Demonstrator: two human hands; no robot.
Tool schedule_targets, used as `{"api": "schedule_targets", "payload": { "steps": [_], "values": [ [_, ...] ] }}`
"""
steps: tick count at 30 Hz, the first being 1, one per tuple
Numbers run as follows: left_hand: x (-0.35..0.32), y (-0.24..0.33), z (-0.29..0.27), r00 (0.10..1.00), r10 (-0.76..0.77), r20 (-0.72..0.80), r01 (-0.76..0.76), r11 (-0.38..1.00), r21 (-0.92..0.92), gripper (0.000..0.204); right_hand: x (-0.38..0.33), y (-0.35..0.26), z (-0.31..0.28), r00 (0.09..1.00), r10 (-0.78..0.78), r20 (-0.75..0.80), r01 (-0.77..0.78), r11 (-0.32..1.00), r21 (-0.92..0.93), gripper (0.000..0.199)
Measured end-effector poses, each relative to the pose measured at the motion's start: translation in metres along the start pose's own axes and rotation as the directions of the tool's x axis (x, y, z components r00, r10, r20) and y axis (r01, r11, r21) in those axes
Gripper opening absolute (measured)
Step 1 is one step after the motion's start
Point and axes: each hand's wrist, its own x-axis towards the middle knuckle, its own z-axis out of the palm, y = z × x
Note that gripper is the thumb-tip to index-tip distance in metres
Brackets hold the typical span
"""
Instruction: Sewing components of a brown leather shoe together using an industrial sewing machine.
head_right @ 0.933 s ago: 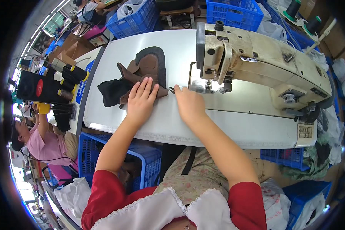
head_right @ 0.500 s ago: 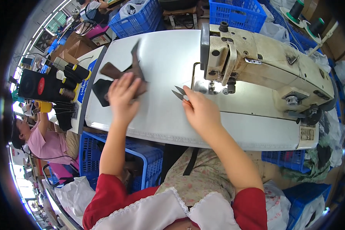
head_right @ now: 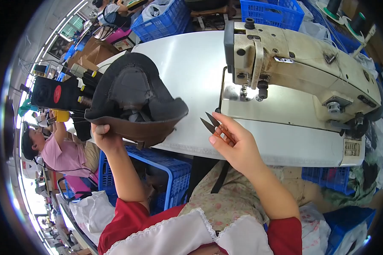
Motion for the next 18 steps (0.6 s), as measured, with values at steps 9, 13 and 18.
{"api": "schedule_targets", "payload": {
  "steps": [9, 13, 18],
  "values": [
    [-0.001, -0.007, -0.033, 0.962, 0.002, 0.272, 0.078, 0.956, -0.283, 0.079, -0.014, -0.001, -0.007, 0.999, 0.032, 0.039, -0.032, 0.999, -0.018, 0.047],
    [-0.010, -0.003, -0.019, 0.996, -0.054, 0.076, 0.076, 0.942, -0.326, 0.074, -0.017, -0.005, -0.010, 0.994, 0.076, 0.074, -0.074, 0.997, -0.034, 0.046],
    [-0.014, 0.000, -0.019, 0.987, -0.038, 0.155, 0.086, 0.943, -0.322, 0.076, -0.021, -0.021, -0.007, 0.992, -0.100, 0.080, 0.118, 0.957, -0.266, 0.044]
  ]
}}
